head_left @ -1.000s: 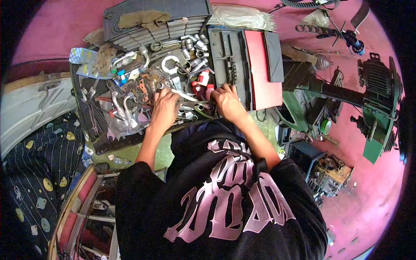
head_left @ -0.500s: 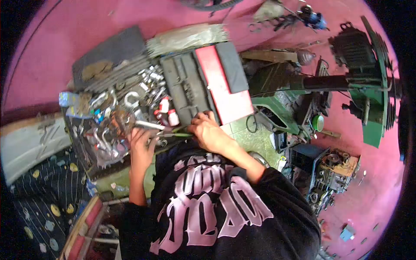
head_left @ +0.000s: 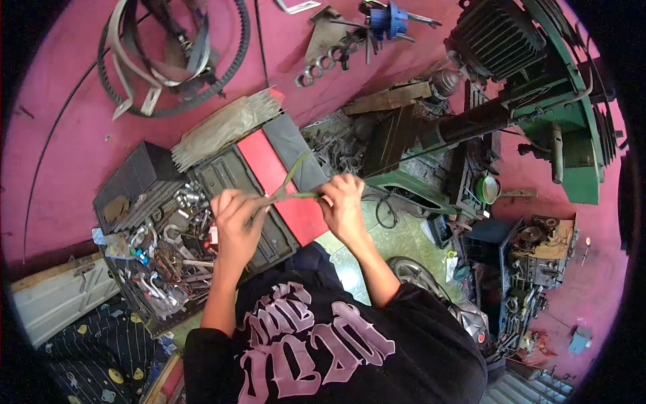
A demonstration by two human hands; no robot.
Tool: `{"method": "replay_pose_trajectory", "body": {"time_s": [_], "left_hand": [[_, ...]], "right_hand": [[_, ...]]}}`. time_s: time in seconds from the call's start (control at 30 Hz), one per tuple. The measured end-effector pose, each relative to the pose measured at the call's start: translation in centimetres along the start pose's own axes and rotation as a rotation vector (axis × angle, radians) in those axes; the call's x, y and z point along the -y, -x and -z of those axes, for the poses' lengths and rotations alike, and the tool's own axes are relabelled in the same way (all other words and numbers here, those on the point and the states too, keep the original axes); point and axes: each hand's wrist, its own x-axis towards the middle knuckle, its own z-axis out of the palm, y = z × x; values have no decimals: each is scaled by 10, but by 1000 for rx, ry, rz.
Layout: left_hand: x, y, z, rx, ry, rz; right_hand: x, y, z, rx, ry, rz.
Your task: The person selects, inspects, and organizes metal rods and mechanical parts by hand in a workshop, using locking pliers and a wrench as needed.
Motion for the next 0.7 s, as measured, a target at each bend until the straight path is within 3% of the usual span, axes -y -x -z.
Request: {"method": "replay_pose_trajectory", "body": {"time_s": [0.1,0.3,0.7], "left_hand": [[-9,-50,-23,-90,-37,-202],[-38,-151,-65,-279,-16,-396],[-34,-245,-99,-390,-63,-416]], "right_hand": [[-26,-30,11,-209,1,-35],[-68,-106,28,-465,-5,-104],[-118,-204,21,-615,4,-107]]}}
